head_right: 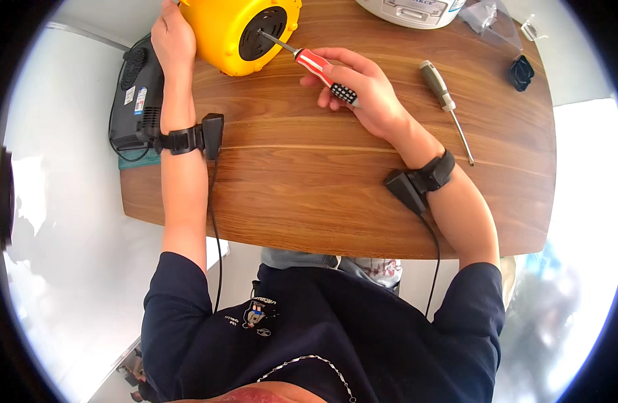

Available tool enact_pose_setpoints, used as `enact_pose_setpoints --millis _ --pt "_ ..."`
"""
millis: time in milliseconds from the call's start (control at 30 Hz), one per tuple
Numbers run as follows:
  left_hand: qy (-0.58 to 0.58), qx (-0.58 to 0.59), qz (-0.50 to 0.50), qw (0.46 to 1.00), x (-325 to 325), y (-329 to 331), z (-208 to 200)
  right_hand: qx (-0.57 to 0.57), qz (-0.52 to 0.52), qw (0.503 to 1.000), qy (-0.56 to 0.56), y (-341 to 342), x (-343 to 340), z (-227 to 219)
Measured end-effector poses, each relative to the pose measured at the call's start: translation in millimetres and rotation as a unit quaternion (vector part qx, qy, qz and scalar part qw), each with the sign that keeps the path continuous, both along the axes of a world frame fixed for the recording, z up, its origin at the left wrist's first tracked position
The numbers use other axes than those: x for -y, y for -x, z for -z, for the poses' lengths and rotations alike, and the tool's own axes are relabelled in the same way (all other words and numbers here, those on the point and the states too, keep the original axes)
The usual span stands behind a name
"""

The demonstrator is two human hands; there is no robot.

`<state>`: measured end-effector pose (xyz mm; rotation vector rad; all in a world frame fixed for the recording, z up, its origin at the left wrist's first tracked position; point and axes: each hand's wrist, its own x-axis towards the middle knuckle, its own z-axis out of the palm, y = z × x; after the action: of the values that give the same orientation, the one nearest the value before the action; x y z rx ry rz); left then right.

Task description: The person removes the lid from a yellow rice cooker, then uses a screwdriver to remove screws from the bottom cover. They detach the cover to expose the internal wiring and components.

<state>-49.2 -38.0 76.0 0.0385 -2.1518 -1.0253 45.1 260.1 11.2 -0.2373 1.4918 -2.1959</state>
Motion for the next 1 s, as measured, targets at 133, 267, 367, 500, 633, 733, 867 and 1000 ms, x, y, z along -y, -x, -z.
enact_pose_setpoints --millis 133,267,367,500,633,733,867,1000 --pt "0.019 -0.042 0.034 0.998 16 -1 3 0.007 -0.001 1.000 0.011 1 6 -6" --pt "-0.033 -0.049 0.099 0.993 12 11 13 -0.015 0.019 0.999 -0.045 -1 4 -5" --pt "-0.055 -0.006 0.081 0.995 18 4 6 -0.047 0.025 0.995 -0.079 -4 10 -13" --pt "-0.082 -0.009 0.094 0.992 17 6 8 -0.095 0.052 0.985 -0.132 -8 16 -14" --pt "-0.080 -0.021 0.103 0.991 16 5 8 -0.128 0.063 0.974 -0.179 -10 18 -15" --pt "-0.094 -0.016 0.111 0.989 17 7 9 -0.156 0.080 0.966 -0.191 -10 20 -11" --pt "-0.112 -0.012 0.115 0.987 19 5 10 -0.188 0.094 0.952 -0.224 -13 23 -11" --pt "-0.118 -0.010 0.125 0.985 13 2 6 -0.273 0.125 0.917 -0.262 -13 25 -5"
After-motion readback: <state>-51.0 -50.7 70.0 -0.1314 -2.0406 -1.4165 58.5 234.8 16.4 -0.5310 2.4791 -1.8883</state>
